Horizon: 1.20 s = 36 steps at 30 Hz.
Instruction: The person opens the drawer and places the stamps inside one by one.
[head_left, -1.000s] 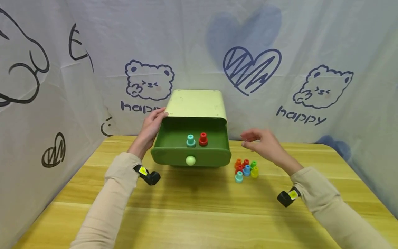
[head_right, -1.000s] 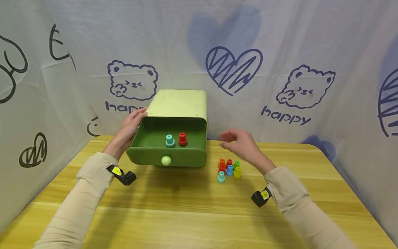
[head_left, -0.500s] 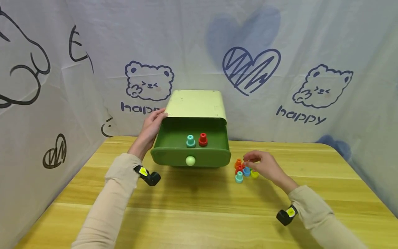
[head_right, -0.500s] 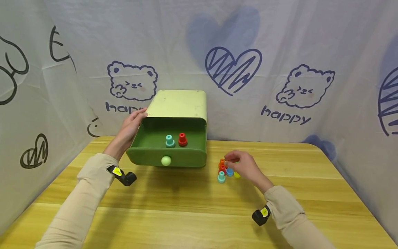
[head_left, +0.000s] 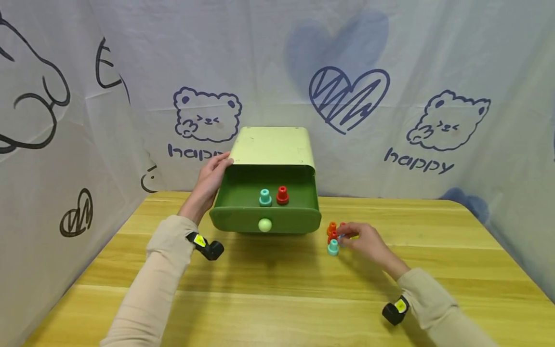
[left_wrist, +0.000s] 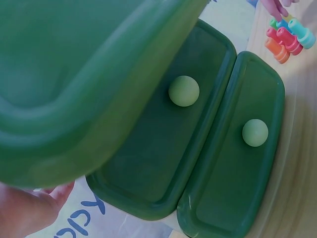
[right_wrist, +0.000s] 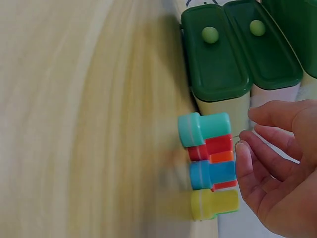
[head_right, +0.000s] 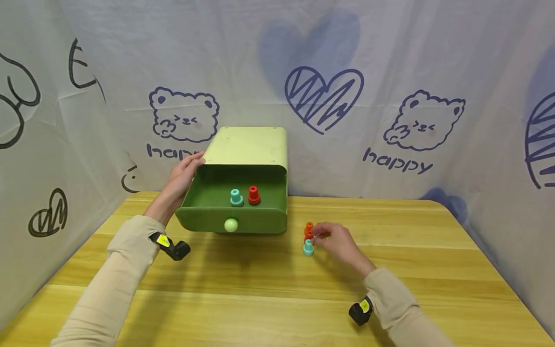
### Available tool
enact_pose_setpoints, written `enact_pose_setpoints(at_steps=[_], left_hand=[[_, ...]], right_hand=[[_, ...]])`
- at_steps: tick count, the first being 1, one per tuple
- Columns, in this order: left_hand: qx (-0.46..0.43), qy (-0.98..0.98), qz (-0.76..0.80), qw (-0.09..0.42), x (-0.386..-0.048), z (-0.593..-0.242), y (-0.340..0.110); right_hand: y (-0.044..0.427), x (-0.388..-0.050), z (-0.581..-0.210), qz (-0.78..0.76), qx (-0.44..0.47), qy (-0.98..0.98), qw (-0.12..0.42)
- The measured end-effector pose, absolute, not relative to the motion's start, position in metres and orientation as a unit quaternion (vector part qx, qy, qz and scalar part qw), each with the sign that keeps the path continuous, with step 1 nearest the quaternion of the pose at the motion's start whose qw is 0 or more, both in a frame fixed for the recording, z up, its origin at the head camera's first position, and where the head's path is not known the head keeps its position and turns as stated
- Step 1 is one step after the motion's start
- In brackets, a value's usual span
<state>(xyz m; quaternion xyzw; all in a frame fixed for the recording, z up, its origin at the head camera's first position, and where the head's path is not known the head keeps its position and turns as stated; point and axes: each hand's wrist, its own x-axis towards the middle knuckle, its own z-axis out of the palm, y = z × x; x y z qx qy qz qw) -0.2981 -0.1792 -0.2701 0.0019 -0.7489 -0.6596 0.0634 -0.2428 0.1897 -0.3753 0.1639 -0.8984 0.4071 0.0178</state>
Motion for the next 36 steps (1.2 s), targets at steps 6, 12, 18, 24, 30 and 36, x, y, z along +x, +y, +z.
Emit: enact_pose_setpoints(at_steps=[6,12,18,24,30,36], left_hand=[[0.003,-0.749,-0.659,0.067,-0.298,-0.271,-0.18],[0.004,-0.747,-0.661,0.067,-0.297,-0.27,-0.179],[0.003,-0.748,-0.661,0.067,-0.297,-0.269,-0.179],[0.0,-0.748,-0.661,0.066,-0.298,-0.268,-0.179],[0.003,-0.748,-0.661,0.066,-0.298,-0.269,-0.179],[0.005,-0.746,-0.663,0.064,-0.298,-0.27,-0.178]], right_hand=[[0.187,-0.24,-0.381,0.414,0.171,-0.894,0.0],[0.186,-0.239,-0.383,0.408,0.173,-0.897,-0.008],[0.184,-0.237,-0.385,0.412,0.166,-0.895,-0.03],[0.185,-0.237,-0.389,0.402,0.173,-0.898,-0.033],[0.185,-0.238,-0.394,0.389,0.19,-0.901,-0.019],[0.184,-0.237,-0.395,0.373,0.209,-0.904,-0.003]])
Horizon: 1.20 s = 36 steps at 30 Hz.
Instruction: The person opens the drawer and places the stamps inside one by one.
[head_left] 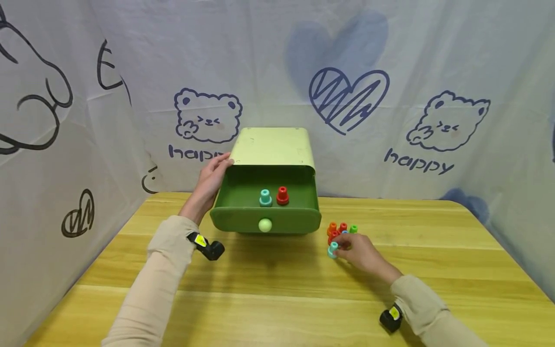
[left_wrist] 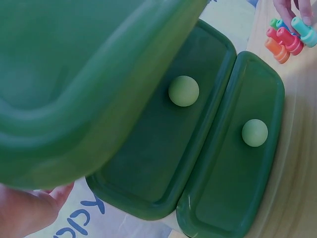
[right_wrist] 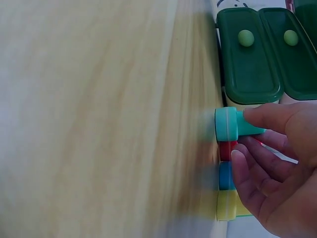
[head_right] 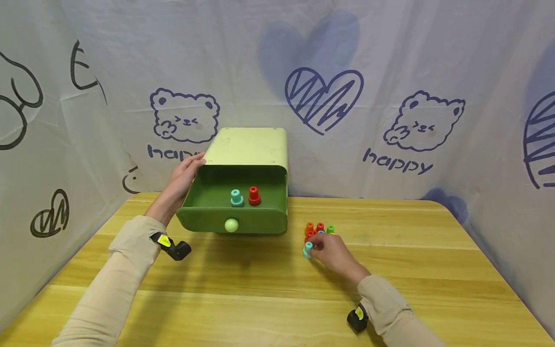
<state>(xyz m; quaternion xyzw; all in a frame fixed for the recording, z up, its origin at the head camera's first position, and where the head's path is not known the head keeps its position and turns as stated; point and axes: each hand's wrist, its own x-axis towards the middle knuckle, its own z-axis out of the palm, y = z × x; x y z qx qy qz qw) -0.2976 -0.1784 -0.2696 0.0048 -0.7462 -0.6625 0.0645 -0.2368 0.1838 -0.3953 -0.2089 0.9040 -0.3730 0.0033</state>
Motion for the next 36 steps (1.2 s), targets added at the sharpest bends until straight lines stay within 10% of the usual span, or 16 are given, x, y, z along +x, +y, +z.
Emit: enact_pose_setpoints(at_steps=[36], left_hand=[[0.007,-0.75,-0.659,0.064,-0.299,-0.271,-0.179]], right_hand=[[0.188,-0.236,-0.314,-0.332,-0.225,0.916,-0.029]])
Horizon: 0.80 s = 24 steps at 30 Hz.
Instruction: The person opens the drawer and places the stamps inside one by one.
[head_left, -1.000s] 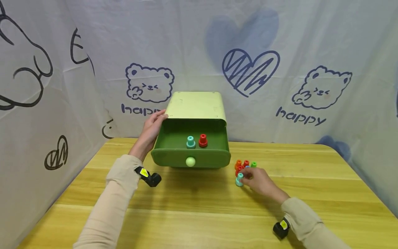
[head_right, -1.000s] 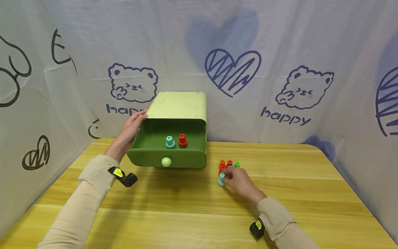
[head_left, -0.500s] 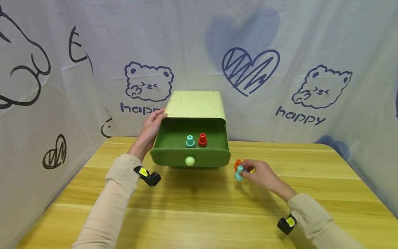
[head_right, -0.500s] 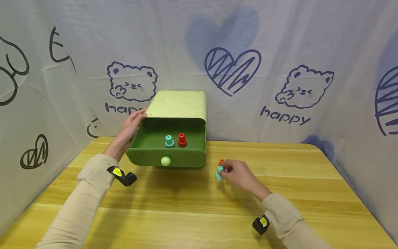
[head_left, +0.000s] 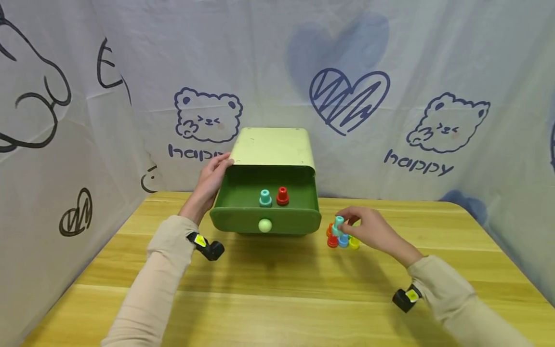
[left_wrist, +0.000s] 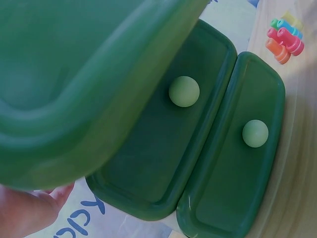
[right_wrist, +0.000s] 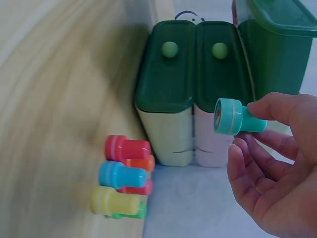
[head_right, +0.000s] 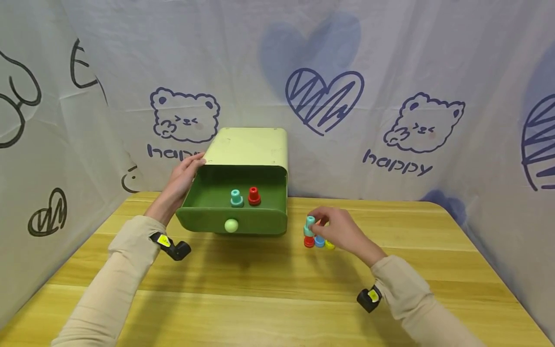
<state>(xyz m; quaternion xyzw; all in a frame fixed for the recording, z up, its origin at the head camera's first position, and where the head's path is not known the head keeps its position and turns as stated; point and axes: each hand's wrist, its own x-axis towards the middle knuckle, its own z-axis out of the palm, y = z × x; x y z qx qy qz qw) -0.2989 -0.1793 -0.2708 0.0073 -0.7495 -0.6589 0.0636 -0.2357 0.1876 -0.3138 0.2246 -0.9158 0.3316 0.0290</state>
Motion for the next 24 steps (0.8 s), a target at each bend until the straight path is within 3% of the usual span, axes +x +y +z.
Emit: enact_pose_setpoints(at_steps=[24], left_hand=[[0.006,-0.749,-0.66,0.063,-0.299,-0.271,-0.179]], right_hand=[[0.184,-0.252,-0.253,0.284,0.255,-0.924,-0.001]])
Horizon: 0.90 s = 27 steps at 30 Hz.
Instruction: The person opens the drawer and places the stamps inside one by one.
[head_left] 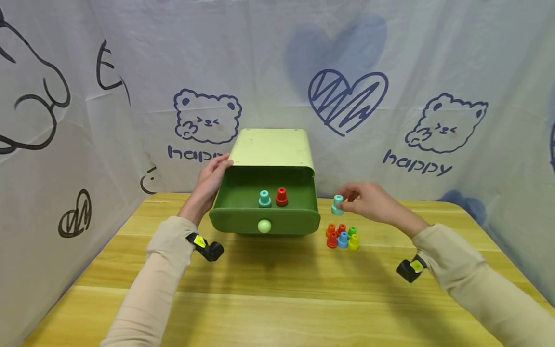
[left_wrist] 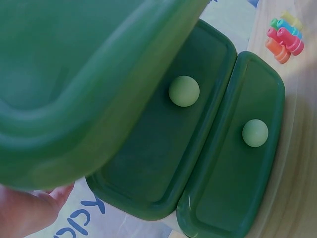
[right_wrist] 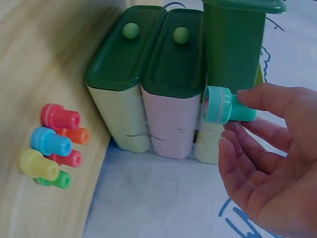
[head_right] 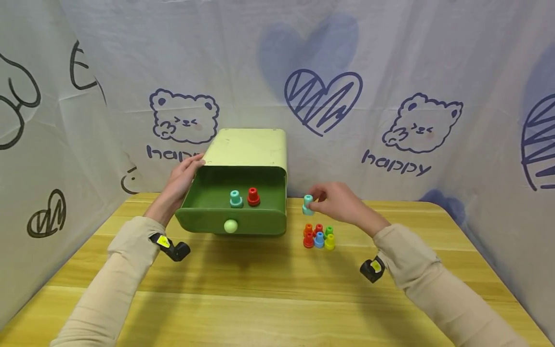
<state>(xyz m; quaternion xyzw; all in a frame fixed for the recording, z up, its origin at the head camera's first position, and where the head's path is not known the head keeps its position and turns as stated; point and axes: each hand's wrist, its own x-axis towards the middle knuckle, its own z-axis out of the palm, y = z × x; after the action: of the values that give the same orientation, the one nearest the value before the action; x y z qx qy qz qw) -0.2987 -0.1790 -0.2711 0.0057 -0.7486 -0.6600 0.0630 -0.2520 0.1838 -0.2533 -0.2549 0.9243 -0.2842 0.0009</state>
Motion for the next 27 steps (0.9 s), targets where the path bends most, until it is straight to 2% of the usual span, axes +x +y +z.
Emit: enact_pose_setpoints(at_steps=[12,27], left_hand=[[0.009,-0.744,-0.665,0.065,-0.299,-0.27,-0.179],[0.007,-0.741,-0.668,0.064,-0.299,-0.272,-0.178]], right_hand=[[0.176,-0.263,-0.229,-0.26,-0.285,0.922,0.038],[0.165,-0.271,-0.206,-0.231,-0.308,0.923,0.016]])
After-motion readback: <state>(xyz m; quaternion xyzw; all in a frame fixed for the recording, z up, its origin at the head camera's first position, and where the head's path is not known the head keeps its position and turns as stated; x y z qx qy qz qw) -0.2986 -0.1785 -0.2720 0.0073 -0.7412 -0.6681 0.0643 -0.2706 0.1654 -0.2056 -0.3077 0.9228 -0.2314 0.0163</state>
